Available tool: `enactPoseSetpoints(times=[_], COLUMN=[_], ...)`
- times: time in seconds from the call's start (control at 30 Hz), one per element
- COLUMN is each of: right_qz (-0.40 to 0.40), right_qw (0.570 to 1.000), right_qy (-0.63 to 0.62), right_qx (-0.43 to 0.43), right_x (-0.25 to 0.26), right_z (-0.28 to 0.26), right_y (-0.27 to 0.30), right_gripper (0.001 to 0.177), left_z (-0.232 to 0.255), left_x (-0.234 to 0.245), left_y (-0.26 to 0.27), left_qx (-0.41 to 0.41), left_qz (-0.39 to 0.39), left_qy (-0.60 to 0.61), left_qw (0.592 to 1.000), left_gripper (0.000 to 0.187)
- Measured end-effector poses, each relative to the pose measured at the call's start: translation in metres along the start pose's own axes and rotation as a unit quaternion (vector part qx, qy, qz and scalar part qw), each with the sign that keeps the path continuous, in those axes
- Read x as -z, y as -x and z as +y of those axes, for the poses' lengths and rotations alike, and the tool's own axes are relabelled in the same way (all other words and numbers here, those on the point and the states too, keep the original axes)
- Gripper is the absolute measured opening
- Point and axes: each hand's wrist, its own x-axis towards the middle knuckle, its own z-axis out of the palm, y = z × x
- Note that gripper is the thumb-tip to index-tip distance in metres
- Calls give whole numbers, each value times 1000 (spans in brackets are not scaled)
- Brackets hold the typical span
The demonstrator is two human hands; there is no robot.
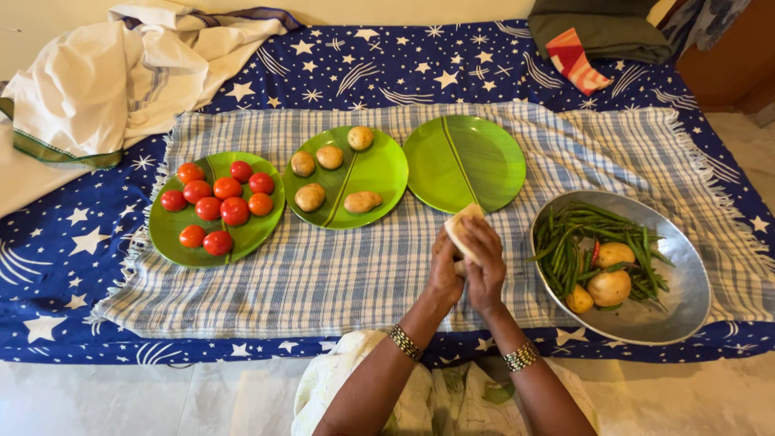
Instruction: The person cleans a potato by rubbing it with a white cloth, then moves it from a bowl to a plate.
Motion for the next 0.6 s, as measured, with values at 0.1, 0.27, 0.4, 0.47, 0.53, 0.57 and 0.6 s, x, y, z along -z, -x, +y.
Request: enactPoseSetpoints(times=[0.1,0.27,0.4,0.47,0.53,0.57,0.6], right_qz=[64,156,90,59,48,18,-12], right_qw=[966,825,926,975,995,999,1000], right_qy=[-120,-411,-256,-154,-73,-35,3], right_qx=[-222,-355,-262,-151,-39,-32,-24], right_x=[-4,-5,-16,-14,-8,-2,7], right_z=[25,57,10,-10,-14,-13,-9], right_y=[17,37,19,7,-3,-5,-6], right_gripper=[41,43,52,49,39,39,40], left_z=[-7,-10,-5,-3,-7,-10,-17], left_x=[1,7,2,-7,-16,-19,-23], left_y=[3,2,-3,-3,-4,-6,-10], left_qx=[-6,-7,4,29,21,16,22], left_qz=[-26,-26,62,106,119,125,108], left_qy=[-73,-121,-13,64,27,7,17], left_qw=[997,992,998,992,992,992,994], left_gripper=[51,58,53,58,59,60,58])
